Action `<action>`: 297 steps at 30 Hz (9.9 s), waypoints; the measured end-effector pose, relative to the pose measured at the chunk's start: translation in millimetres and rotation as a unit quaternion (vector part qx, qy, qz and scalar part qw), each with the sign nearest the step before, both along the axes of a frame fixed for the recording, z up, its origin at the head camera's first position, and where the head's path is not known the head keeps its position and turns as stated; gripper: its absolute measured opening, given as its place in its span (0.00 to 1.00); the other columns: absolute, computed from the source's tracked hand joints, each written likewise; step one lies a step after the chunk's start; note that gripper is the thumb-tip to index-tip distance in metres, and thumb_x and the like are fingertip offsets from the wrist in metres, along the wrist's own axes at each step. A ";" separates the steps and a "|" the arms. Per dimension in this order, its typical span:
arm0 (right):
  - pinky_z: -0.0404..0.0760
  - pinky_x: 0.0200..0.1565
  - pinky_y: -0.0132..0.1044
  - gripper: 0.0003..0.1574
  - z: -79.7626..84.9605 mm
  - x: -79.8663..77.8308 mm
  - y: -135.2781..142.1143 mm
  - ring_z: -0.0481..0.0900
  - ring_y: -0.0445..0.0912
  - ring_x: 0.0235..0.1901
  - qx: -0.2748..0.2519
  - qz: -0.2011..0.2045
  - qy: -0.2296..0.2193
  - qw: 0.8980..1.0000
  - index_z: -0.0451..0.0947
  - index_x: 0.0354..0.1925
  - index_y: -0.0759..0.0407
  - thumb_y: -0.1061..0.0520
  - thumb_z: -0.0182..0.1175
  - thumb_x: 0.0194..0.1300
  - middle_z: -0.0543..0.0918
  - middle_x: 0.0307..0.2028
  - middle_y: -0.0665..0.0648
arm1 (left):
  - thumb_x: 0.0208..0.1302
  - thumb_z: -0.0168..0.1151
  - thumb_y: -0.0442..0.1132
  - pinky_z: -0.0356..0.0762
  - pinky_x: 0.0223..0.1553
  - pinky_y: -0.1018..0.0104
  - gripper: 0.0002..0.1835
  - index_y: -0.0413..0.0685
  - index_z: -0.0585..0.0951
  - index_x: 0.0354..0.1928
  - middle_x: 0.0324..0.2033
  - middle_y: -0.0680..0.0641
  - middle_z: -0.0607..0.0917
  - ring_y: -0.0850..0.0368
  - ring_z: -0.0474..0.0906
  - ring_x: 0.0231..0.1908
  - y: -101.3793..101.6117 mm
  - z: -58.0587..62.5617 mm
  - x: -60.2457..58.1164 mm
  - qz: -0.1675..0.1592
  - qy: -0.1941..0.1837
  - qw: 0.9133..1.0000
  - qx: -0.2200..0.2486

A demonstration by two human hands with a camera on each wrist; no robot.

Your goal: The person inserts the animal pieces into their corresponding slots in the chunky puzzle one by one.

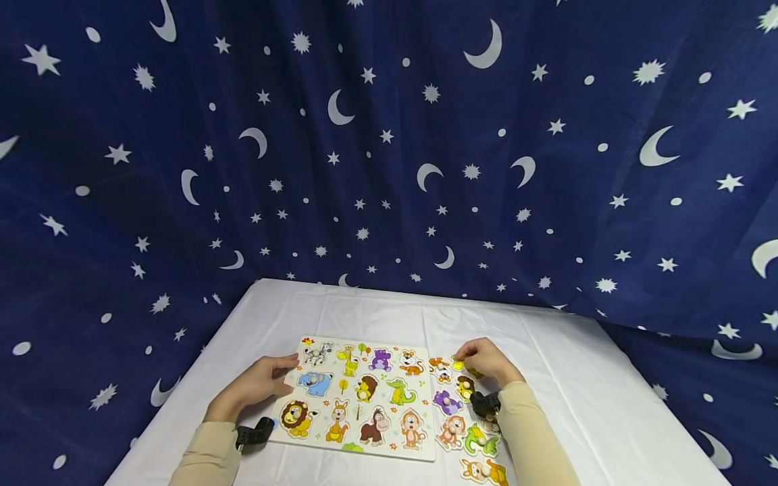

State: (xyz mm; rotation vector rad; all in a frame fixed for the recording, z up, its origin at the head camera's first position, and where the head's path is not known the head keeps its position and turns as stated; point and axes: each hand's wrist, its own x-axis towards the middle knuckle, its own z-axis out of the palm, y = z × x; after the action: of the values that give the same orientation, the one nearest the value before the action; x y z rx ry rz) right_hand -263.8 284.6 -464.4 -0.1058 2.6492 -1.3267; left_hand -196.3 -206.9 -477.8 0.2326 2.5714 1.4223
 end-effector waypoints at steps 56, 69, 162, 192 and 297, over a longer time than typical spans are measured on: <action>0.74 0.26 0.29 0.05 8.2 -1.5 8.6 0.75 0.38 0.23 0.015 -0.013 0.080 0.997 0.87 0.28 0.65 0.63 0.74 0.53 0.87 0.23 0.50 | 0.55 0.68 0.25 0.58 0.73 0.42 0.32 0.30 0.74 0.64 0.72 0.33 0.66 0.34 0.58 0.73 -1.5 1.8 -3.7 -0.017 -0.006 1.000 -0.004; 0.77 0.29 0.30 0.03 13.9 -5.1 -10.4 0.77 0.39 0.25 0.016 -0.019 0.077 0.997 0.86 0.29 0.68 0.67 0.70 0.56 0.88 0.26 0.56 | 0.53 0.68 0.24 0.56 0.74 0.42 0.32 0.30 0.75 0.64 0.72 0.33 0.66 0.33 0.57 0.74 -0.6 4.6 -5.6 -0.013 -0.007 1.000 0.004; 0.76 0.26 0.29 0.02 16.8 -9.3 -178.0 0.78 0.37 0.21 -0.034 0.091 0.093 0.991 0.88 0.26 0.64 0.67 0.72 0.54 0.90 0.27 0.58 | 0.49 0.70 0.24 0.56 0.73 0.40 0.33 0.31 0.77 0.62 0.70 0.33 0.69 0.32 0.59 0.73 2.1 1.9 1.1 0.000 0.000 1.000 0.000; 0.74 0.26 0.27 0.03 14.7 -13.2 -214.8 0.75 0.36 0.21 -0.017 0.121 0.104 0.987 0.88 0.25 0.63 0.68 0.72 0.53 0.89 0.25 0.57 | 0.49 0.70 0.23 0.57 0.73 0.42 0.33 0.30 0.77 0.62 0.70 0.33 0.69 0.33 0.59 0.73 -0.7 5.0 -3.9 -0.004 0.008 1.000 0.013; 0.79 0.32 0.31 0.07 12.2 20.3 -185.9 0.79 0.40 0.30 0.023 0.168 0.053 0.984 0.86 0.37 0.64 0.68 0.68 0.58 0.87 0.32 0.54 | 0.52 0.70 0.25 0.59 0.72 0.41 0.32 0.30 0.76 0.63 0.70 0.33 0.70 0.33 0.62 0.72 0.7 -2.4 -0.7 0.000 -0.007 1.000 -0.003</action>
State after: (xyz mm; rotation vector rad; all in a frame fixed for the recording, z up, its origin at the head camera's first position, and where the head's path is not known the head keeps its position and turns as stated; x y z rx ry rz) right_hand -243.5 98.7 -452.3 -0.6032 2.5926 -1.1761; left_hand -197.0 -206.2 -480.2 0.2203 2.5651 1.4103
